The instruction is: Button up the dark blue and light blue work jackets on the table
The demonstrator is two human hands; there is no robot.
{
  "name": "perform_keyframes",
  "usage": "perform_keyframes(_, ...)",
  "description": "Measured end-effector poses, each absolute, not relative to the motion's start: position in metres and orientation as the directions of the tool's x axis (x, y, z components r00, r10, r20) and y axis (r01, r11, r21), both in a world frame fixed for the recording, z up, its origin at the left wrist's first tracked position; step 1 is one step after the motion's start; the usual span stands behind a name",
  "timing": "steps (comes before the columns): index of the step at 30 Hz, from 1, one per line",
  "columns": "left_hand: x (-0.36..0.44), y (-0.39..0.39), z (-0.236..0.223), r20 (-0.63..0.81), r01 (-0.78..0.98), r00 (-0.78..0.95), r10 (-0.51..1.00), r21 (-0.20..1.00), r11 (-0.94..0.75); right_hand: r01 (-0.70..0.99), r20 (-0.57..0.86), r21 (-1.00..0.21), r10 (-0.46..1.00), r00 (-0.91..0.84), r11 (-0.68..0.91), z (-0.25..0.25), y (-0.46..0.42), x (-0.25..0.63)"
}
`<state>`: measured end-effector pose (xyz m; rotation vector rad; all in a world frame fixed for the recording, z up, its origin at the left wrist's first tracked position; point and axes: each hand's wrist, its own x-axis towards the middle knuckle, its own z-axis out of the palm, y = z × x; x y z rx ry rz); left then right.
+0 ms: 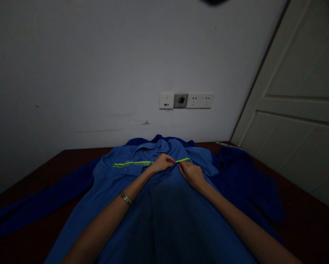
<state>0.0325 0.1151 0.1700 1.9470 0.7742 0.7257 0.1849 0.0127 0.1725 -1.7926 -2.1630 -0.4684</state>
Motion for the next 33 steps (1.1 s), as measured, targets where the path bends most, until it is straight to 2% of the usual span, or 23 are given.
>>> perform_keyframes(7, 0.035, 0.113, 0.169, 0.28, 0.252, 0.617, 0.736, 0.815, -0.521, 0.982, 0.441, 0.074, 0.877, -0.19, 0.175, 0.169, 0.012, 0.187)
perform_keyframes(15, 0.036, 0.112, 0.168, 0.336, 0.25, 0.637, 0.694, 0.761, -0.598, 0.99, 0.419, 0.025, 0.897, -0.138, 0.141, 0.173, 0.01, 0.183)
perform_keyframes(17, 0.036, 0.112, 0.17, 0.379, 0.249, 0.659, 0.65, 0.705, -0.664, 0.991, 0.416, 0.012, 0.9, -0.129, 0.136, 0.174, 0.01, 0.182)
perform_keyframes(20, 0.035, 0.111, 0.174, 0.435, 0.257, 0.72, 0.542, 0.558, -0.789, 0.989, 0.417, 0.019, 0.898, -0.14, 0.145, 0.174, 0.01, 0.183)
perform_keyframes(22, 0.034, 0.112, 0.176, 0.443, 0.259, 0.76, 0.476, 0.465, -0.847, 0.988, 0.409, 0.036, 0.9, -0.152, 0.15, 0.173, 0.01, 0.183)
perform_keyframes(25, 0.034, 0.112, 0.178, 0.436, 0.261, 0.794, 0.424, 0.386, -0.885, 0.987, 0.401, 0.06, 0.901, -0.164, 0.152, 0.172, 0.011, 0.184)
perform_keyframes(28, 0.033, 0.112, 0.178, 0.438, 0.254, 0.804, 0.402, 0.358, -0.899, 0.982, 0.399, 0.076, 0.898, -0.187, 0.171, 0.171, 0.013, 0.186)
perform_keyframes(33, 0.032, 0.111, 0.178, 0.433, 0.203, 0.823, 0.367, 0.379, -0.903, 0.969, 0.359, 0.11, 0.9, -0.248, 0.223, 0.172, 0.012, 0.188)
